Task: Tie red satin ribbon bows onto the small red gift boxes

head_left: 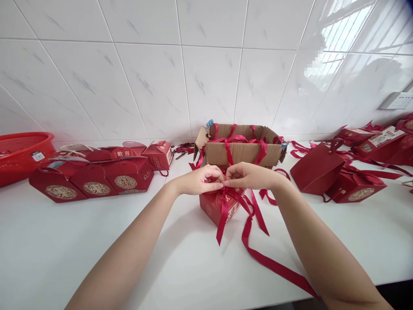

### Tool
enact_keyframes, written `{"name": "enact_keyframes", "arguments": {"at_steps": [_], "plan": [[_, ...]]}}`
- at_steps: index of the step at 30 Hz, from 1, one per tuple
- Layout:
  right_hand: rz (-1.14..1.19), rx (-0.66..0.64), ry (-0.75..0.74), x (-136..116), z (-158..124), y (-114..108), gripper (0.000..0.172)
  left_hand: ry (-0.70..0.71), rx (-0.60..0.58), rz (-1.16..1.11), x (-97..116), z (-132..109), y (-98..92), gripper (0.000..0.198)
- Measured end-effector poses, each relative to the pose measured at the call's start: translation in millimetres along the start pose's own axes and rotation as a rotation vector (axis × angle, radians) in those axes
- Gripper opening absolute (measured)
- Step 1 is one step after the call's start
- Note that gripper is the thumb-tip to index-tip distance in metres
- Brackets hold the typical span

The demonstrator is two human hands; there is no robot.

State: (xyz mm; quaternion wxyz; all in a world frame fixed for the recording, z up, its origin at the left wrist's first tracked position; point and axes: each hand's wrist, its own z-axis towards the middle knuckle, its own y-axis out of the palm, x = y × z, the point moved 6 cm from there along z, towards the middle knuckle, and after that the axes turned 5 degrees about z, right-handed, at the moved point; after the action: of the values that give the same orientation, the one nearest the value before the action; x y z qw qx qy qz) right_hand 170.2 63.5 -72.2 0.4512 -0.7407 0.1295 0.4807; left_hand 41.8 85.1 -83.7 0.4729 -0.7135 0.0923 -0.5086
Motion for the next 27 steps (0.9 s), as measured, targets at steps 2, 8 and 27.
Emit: {"name": "enact_keyframes", "arguments": {"at_steps": [2, 8, 27], "plan": [[0.004, -0.01, 0.01, 1.2, 0.2, -0.2, 0.027, -0.001, -0.008, -0.011, -0.3, 0.3, 1.0, 0.022], [0.008, -0.041, 0.013, 2.9, 2.3, 0.2, 0.031, -0.006, -0.007, -0.119, 2.5, 3.9, 2.9, 0.018], [0.023, -0.172, -0.057, 8.1, 6.7, 4.2, 0.029, 0.11, 0.128, 0.013, 4.1, 3.4, -2.3, 0.017]]}}
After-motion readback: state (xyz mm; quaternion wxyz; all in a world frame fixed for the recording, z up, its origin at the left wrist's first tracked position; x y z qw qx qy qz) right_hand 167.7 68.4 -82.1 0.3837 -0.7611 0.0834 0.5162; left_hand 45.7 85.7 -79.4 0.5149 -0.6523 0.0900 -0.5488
